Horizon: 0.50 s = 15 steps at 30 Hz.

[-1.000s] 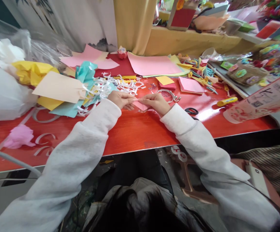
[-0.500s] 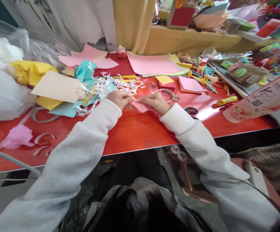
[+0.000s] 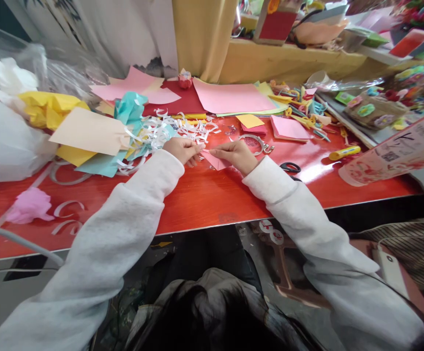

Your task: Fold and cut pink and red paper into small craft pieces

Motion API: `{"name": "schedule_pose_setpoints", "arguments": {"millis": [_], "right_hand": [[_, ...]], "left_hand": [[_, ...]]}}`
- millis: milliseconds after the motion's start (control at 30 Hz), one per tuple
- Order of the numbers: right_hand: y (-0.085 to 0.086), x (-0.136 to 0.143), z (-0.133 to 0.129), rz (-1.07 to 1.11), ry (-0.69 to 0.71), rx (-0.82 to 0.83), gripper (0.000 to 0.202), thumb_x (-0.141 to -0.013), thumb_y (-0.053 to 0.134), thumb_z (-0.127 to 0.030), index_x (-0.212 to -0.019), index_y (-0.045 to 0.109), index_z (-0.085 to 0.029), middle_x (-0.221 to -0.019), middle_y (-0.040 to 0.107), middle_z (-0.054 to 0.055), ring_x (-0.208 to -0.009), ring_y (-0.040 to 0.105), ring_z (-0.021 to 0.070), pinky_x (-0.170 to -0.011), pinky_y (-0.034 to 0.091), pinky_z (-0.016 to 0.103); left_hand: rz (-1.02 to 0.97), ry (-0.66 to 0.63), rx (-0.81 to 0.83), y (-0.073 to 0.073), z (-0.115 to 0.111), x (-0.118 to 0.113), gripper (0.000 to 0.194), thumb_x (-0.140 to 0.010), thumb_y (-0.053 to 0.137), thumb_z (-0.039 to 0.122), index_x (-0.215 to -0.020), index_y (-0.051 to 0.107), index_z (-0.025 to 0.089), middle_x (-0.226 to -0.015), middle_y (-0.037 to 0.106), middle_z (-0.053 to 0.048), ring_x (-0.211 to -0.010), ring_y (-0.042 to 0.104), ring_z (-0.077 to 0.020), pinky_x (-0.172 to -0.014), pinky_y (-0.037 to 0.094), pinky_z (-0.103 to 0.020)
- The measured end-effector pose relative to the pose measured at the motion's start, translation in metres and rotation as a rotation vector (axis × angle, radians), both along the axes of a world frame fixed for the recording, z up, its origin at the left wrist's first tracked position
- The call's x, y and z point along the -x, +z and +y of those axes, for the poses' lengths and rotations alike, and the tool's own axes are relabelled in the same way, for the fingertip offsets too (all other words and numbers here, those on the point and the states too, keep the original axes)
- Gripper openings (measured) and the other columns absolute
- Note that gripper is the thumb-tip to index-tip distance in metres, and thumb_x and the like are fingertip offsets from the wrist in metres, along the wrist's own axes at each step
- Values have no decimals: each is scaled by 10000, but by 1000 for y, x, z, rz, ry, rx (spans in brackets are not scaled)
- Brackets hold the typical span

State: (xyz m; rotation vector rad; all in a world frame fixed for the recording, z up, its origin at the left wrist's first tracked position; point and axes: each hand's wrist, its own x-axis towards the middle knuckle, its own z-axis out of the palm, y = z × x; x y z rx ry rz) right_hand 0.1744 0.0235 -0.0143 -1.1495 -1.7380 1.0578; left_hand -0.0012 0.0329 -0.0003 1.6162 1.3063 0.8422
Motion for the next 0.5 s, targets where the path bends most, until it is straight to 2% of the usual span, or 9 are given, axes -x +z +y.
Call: {"name": "schedule_pose_setpoints", "arguments": {"millis": [267,500], "right_hand": [[-2,-1,1,-67,15,-92,351,-691,611,-422,-779,701,-94,-604,572,3,-543,399,69,-510,324,220],[0,-1,0,-147,-1,-168,404,-706,590,-488,-720,662,-90,-536,425,-35,-521,315,57,-486,252,222]], "left_hand": [[-36,-8,-43,-2,0,0,268,-721,635,356,-627,588,109,-567,616,-35,-441,558,-90,-478,492,-230],[-41,-34,-55,-4,0,-2,241,-711,633,359,-679,601,122,-607,629,-31,-516,580,-96,-506,499,-221]]}}
